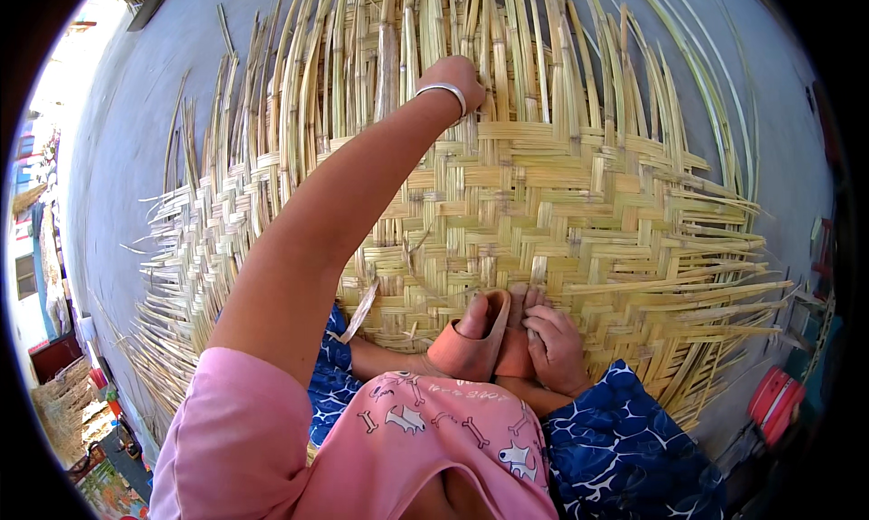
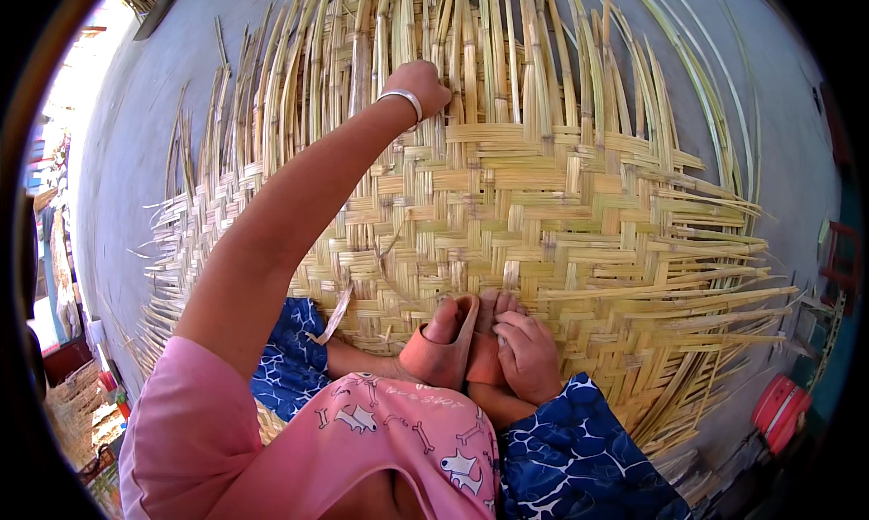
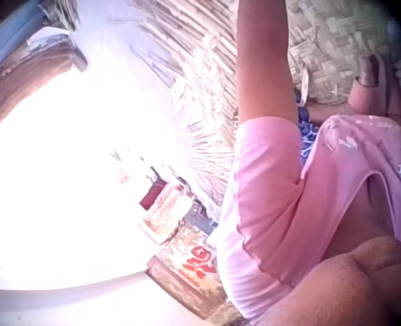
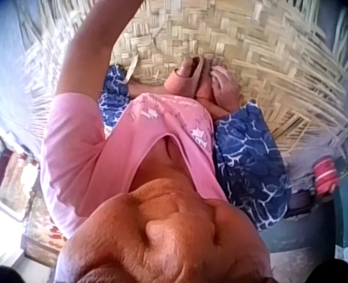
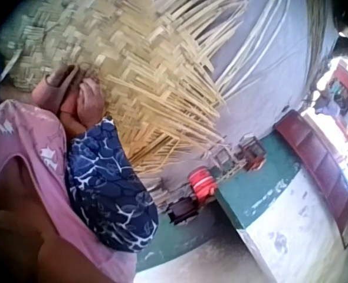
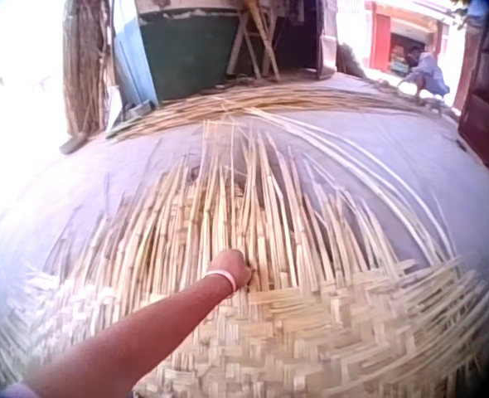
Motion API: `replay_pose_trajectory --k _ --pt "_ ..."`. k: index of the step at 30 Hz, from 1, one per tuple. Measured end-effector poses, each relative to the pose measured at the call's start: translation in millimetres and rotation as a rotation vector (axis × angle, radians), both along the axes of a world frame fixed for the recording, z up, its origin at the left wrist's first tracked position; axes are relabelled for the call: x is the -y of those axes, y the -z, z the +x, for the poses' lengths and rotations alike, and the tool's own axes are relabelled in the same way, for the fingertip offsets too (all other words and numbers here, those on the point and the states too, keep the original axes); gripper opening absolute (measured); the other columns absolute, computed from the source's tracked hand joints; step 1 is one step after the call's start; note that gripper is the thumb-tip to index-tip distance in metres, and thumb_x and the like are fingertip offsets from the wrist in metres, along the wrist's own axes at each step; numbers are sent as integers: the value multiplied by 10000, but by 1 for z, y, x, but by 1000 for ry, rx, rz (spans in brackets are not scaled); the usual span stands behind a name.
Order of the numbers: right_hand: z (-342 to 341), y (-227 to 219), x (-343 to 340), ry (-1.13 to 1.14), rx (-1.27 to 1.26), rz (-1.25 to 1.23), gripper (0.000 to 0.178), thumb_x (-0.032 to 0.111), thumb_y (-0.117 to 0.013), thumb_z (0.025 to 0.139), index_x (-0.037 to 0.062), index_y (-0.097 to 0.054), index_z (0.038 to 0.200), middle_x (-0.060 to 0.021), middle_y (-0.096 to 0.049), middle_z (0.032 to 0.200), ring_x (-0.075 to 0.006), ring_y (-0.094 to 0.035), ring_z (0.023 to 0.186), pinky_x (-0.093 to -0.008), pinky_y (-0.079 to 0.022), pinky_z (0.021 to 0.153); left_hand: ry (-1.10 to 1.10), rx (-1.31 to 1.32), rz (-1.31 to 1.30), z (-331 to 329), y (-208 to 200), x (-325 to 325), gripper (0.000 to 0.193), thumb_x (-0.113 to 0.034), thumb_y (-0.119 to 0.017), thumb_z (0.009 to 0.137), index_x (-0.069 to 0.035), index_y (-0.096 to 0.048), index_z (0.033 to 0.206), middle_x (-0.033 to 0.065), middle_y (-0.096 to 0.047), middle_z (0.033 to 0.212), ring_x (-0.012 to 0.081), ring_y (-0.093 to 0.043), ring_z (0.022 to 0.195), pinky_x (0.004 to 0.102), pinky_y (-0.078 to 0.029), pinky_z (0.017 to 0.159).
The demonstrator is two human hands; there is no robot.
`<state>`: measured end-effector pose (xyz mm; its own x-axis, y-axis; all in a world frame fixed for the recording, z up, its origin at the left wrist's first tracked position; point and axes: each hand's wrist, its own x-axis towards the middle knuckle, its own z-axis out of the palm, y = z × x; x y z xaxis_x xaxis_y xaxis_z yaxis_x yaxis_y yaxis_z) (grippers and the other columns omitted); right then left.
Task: The person sits on the floor and weaves a large circular mat or basket base using dried palm leaves. They interlace the leaves by hand, periodically adjusting the structure and adding new strands to continue the pattern.
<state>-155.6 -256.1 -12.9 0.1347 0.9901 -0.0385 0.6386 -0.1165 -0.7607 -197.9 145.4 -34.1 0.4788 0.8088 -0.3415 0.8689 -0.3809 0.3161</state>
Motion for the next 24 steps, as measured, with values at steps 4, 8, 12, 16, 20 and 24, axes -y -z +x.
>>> replay_pose_trajectory --k 4,8,12,16,20,24 --pt "0 1 0 -2 -17 -8 188 55 -579 769 37 -612 953 -110 -593 1053 -323 -555 953 -400 -440 836 23 8 -28 -5 0 -10 237 -159 -565 751 2 -681 881 207 -660 929 348 -629 892 405 -509 822" --pt "-3 0 2 14 -11 2 196 53 -576 764 40 -613 956 -112 -591 1054 -323 -553 949 -401 -440 832 13 170 -199 -17 -16 -11 210 -163 -608 777 5 -653 895 139 -669 789 172 -643 653 292 -529 609" --pt "-4 0 3 21 0 17 205 41 -569 758 41 -613 958 -111 -591 1053 -323 -552 945 -409 -440 832 19 378 -597 -57 -40 16 127 -92 -578 812 -27 -639 902 65 -646 687 82 -579 558 214 -478 509" --pt "0 11 4 -8 -30 52 210 33 -562 761 41 -606 966 -112 -591 1056 -325 -551 946 -409 -441 835 599 62 -852 -138 -36 95 137 -110 -589 768 -28 -650 860 104 -673 825 198 -647 725 328 -524 643" --pt "1 8 3 -17 15 64 213 44 -565 768 42 -600 978 -113 -594 1056 -328 -551 943 -408 -445 838 488 253 -607 -214 -39 168 273 -79 -604 749 -25 -612 1017 141 -607 958 310 -608 863 375 -495 788" --pt "2 8 25 153 -84 25 178 34 -543 827 25 -593 997 -130 -604 1004 -283 -585 884 -353 -474 787 245 -47 -184 -249 -39 214 314 -198 -671 762 -38 -572 1014 123 -604 921 314 -605 828 390 -491 729"
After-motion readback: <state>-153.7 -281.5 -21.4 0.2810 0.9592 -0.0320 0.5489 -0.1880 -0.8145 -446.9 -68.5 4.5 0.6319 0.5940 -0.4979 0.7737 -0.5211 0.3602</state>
